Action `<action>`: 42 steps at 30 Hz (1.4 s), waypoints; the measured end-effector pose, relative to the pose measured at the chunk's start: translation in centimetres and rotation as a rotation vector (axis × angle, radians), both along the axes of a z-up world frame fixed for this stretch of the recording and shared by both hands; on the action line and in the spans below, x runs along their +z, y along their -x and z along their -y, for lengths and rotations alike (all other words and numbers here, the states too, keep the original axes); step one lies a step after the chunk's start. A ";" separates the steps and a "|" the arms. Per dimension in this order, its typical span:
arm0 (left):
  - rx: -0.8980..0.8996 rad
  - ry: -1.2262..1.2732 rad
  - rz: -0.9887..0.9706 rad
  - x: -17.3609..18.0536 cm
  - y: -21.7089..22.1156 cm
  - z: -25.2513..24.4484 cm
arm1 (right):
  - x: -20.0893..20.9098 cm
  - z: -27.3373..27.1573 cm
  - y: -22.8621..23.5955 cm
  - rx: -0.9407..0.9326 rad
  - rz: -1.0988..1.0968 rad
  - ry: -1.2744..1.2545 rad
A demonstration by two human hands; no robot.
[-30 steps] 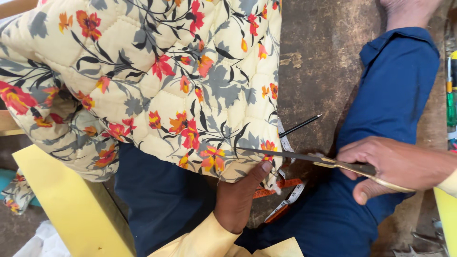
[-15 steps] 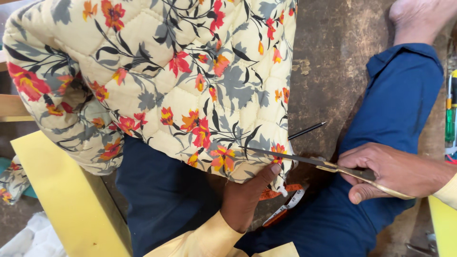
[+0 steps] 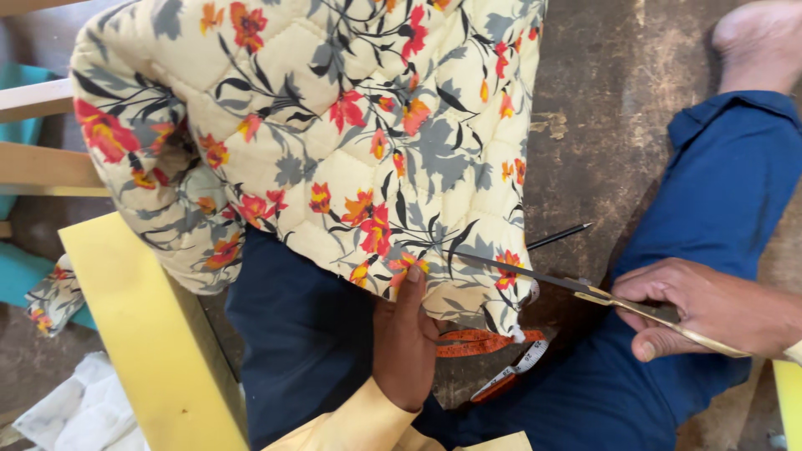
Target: The person measures a floral quilted fabric using a tape measure and marks it with a pen. They then use shears to cut the fabric along the marked lines.
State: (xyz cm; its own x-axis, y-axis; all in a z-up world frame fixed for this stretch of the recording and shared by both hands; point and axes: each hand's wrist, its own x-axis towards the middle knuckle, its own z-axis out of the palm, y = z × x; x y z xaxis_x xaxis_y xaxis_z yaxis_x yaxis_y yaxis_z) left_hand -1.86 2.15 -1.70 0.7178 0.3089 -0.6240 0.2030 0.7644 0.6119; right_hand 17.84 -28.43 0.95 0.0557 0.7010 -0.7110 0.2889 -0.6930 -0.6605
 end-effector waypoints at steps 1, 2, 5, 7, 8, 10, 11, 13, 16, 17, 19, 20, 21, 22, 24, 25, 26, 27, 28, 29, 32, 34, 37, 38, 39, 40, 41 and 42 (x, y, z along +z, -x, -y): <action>0.011 -0.068 -0.059 -0.3 0.1 0.2 | -0.3 0.3 0.0 -0.002 0.003 0.002; 0.022 -0.136 -0.119 -0.5 0.2 0.5 | -0.5 0.5 0.0 -0.005 0.007 0.003; 0.041 -0.202 -0.103 -0.5 -0.1 1.1 | -1.1 0.8 -0.1 -0.001 0.011 -0.008; -0.018 -0.213 0.012 -0.1 -0.4 1.6 | -1.3 1.0 -0.2 -0.015 0.007 -0.027; -0.081 -0.224 0.090 0.2 -0.6 1.8 | -1.5 1.2 -0.2 -0.020 0.003 -0.036; -0.128 -0.219 0.168 0.6 -1.1 2.4 | -1.9 1.6 -0.2 -0.029 0.007 -0.018; -0.113 -0.204 0.172 0.8 -1.5 2.5 | -2.1 1.7 -0.3 -0.035 0.010 -0.009; -0.108 -0.186 0.167 1.0 -2.2 2.6 | -2.3 2.0 -0.4 -0.026 0.010 -0.024; -0.141 -0.180 0.139 1.2 -2.7 2.5 | -1.9 1.9 -0.4 -0.022 0.019 0.019; -0.151 -0.184 0.131 1.3 -2.7 2.5 | -1.6 1.7 -0.3 -0.022 0.023 0.044; -0.157 -0.179 0.124 1.5 -2.8 2.3 | -1.0 0.6 -0.4 -0.007 0.046 0.016; -0.154 -0.170 0.126 1.6 -2.8 2.1 | -0.5 -0.1 -0.6 -0.001 0.057 0.003; -0.161 -0.150 0.128 1.6 -2.8 2.0 | 0.1 -0.5 -0.5 -0.007 0.035 -0.002; -0.162 -0.199 0.125 1.6 -2.8 2.0 | 0.5 -1.1 -0.7 -0.013 0.013 -0.007; -0.193 -0.269 0.119 1.5 -2.6 2.3 | 1.8 -0.9 0.0 -0.060 -0.016 -0.008; -0.200 -0.244 0.088 1.5 -2.6 2.2 | 2.2 -1.2 0.0 -0.080 -0.015 -0.028; -0.208 -0.218 0.057 1.6 -2.6 2.1 | 2.7 -1.4 0.1 -0.100 -0.014 -0.047; -0.202 -0.206 0.023 1.7 -2.5 1.9 | 2.9 -1.9 -0.1 -0.100 -0.024 -0.042; -0.207 -0.224 0.035 1.7 -2.5 1.8 | 3.2 -2.3 -0.1 -0.100 -0.034 -0.038; -0.206 -0.248 0.046 1.8 -2.5 1.8 | 3.4 -2.5 0.0 -0.095 -0.044 -0.038; -0.218 -0.270 0.063 2.0 -2.5 1.9 | 3.8 -3.0 0.1 -0.094 -0.002 -0.071; -0.221 -0.292 0.078 2.1 -2.6 1.7 | 3.4 -3.2 0.0 -0.133 -0.032 0.004; -0.223 -0.315 0.107 2.2 -2.7 1.8 | 3.0 -2.8 0.1 -0.155 -0.037 0.012; -0.227 -0.303 0.113 2.2 -2.7 1.8 | 2.8 -2.6 0.1 -0.154 -0.032 -0.004; -0.229 -0.294 0.118 2.1 -2.6 1.8 | 2.7 -2.5 0.0 -0.164 -0.046 -0.014; -0.226 -0.280 0.108 2.1 -2.7 1.8 | 2.6 -2.3 -0.1 -0.175 -0.060 -0.025; -0.222 -0.266 0.096 2.0 -2.6 1.9 | 2.4 -2.2 -0.1 -0.185 -0.076 -0.035; -0.218 -0.251 0.084 1.9 -2.6 2.0 | 2.1 -2.0 0.0 -0.196 -0.087 -0.021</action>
